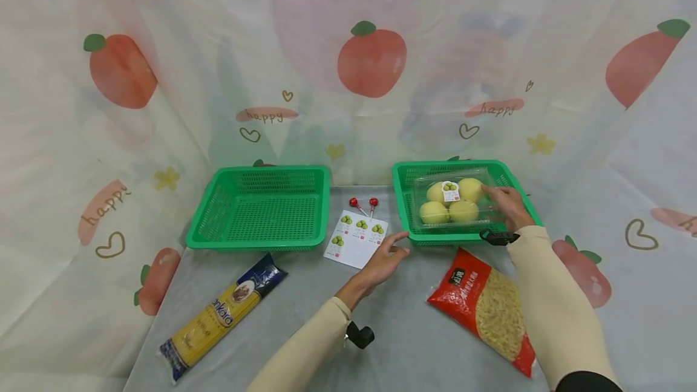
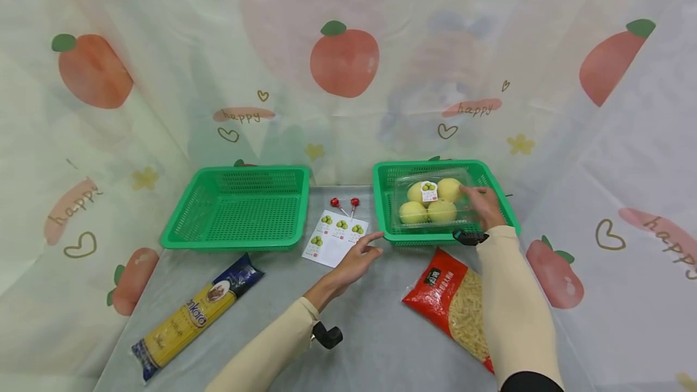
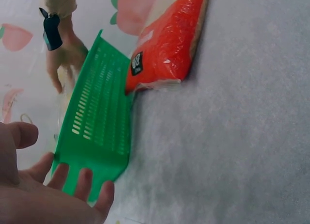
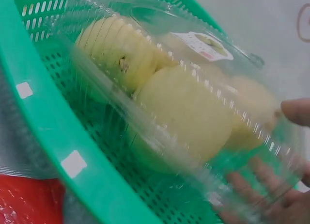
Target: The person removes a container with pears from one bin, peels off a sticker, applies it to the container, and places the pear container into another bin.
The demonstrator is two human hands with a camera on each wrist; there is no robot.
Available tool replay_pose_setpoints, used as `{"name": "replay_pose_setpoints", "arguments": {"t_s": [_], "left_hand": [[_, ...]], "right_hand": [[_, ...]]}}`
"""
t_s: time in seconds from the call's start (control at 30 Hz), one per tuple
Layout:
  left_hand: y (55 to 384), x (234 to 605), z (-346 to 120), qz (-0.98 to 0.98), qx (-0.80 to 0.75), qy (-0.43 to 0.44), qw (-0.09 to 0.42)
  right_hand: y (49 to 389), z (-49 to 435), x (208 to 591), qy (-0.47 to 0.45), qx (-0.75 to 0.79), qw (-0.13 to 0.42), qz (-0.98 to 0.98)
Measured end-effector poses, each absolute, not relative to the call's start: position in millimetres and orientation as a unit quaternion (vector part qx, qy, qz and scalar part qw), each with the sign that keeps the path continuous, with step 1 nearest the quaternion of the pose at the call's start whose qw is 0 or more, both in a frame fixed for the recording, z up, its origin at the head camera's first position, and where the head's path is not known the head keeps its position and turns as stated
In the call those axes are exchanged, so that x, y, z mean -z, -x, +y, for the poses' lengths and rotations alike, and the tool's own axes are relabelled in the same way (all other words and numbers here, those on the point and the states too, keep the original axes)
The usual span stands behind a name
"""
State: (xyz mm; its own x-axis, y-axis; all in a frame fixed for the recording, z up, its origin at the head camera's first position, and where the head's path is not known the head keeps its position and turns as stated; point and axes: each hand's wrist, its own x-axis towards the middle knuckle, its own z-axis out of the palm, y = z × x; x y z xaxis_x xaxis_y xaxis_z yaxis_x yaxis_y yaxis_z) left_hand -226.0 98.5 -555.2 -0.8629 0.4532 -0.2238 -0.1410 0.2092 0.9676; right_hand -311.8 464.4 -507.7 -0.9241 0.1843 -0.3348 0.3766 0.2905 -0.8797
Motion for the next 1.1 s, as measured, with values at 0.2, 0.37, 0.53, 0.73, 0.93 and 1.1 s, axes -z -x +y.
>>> {"name": "replay_pose_setpoints", "arguments": {"t_s": [0.2, 0.37, 0.53, 0.73, 0.93, 1.1], "left_hand": [[223, 555, 97, 0.737, -0.622, -0.105, 0.243], [222, 555, 95, 0.731, -0.630, -0.103, 0.240], [220, 560, 97, 0.732, -0.627, -0.105, 0.244], [214, 563, 99, 0.735, -0.625, -0.112, 0.238], [207, 552, 83, 0.787, -0.569, -0.180, 0.157], [211, 539, 57, 0.886, -0.381, -0.265, 0.002]], "right_hand": [[315, 466, 510, -0.207, 0.555, 0.076, 0.803], [316, 467, 517, -0.200, 0.550, 0.080, 0.807], [312, 472, 527, -0.183, 0.538, 0.087, 0.819], [308, 479, 530, -0.178, 0.503, 0.078, 0.842], [308, 482, 520, -0.161, 0.463, 0.045, 0.870], [301, 474, 504, -0.116, 0.395, 0.005, 0.911]]}}
